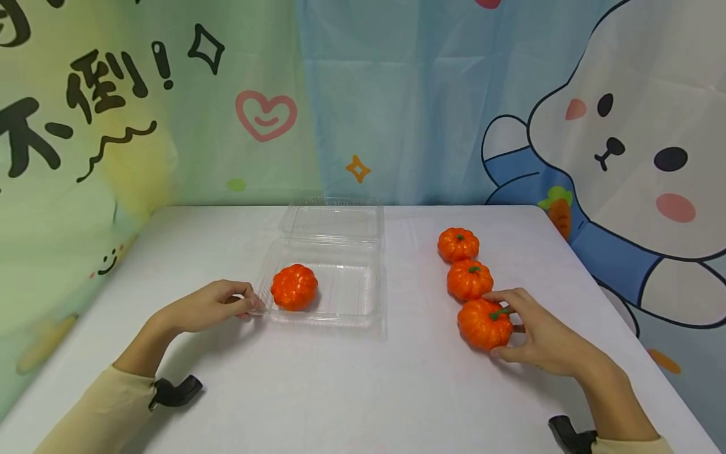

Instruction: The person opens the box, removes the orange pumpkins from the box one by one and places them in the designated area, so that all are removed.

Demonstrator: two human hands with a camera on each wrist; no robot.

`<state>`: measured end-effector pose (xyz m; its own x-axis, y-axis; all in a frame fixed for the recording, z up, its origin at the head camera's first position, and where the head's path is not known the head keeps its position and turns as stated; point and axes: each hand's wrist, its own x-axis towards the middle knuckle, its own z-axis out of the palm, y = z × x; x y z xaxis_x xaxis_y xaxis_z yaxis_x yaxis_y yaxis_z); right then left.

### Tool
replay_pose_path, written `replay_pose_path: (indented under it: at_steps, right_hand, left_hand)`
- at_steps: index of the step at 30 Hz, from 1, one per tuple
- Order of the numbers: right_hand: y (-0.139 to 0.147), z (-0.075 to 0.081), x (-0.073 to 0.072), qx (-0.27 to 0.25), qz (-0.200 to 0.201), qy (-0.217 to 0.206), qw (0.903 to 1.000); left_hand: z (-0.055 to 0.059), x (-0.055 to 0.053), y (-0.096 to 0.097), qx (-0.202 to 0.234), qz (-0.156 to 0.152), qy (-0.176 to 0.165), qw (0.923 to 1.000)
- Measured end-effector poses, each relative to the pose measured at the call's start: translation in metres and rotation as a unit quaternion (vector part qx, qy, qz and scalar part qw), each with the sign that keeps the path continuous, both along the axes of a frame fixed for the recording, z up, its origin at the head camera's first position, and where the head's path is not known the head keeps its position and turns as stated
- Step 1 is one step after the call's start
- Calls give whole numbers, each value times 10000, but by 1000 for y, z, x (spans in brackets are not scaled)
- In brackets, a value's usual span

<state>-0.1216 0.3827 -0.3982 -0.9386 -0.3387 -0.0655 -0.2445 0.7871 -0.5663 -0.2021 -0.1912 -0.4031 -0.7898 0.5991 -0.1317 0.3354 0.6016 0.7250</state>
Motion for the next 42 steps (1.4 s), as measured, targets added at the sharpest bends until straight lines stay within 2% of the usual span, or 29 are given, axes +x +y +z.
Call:
replay_pose_path:
  at_steps: [6, 13, 17, 28, 37, 42]
  right_hand:
    - [-1, 2, -2, 52, 33, 154, 9999]
    - [-10, 8, -7, 165, 28, 775, 9969]
    - [-19, 13, -12, 70, 63, 971, 9952]
    - [-49, 18, -26, -266, 324, 1229, 9915]
    - [-77, 21, -39, -222, 339, 1124, 9928]
    - [-94, 26, -51, -267, 642, 1238, 9899]
  left_hand:
    - [-2, 0, -1, 23, -19, -8, 10000]
    - [-1, 2, -1, 81, 20, -78, 9999]
    - [0, 3, 0, 126, 19, -133, 9998]
    - [1, 3, 2, 100, -12, -148, 9998]
    - [1, 2, 3, 65, -6, -99, 9999]
    - [1, 2, 1, 53, 36, -139, 9999]
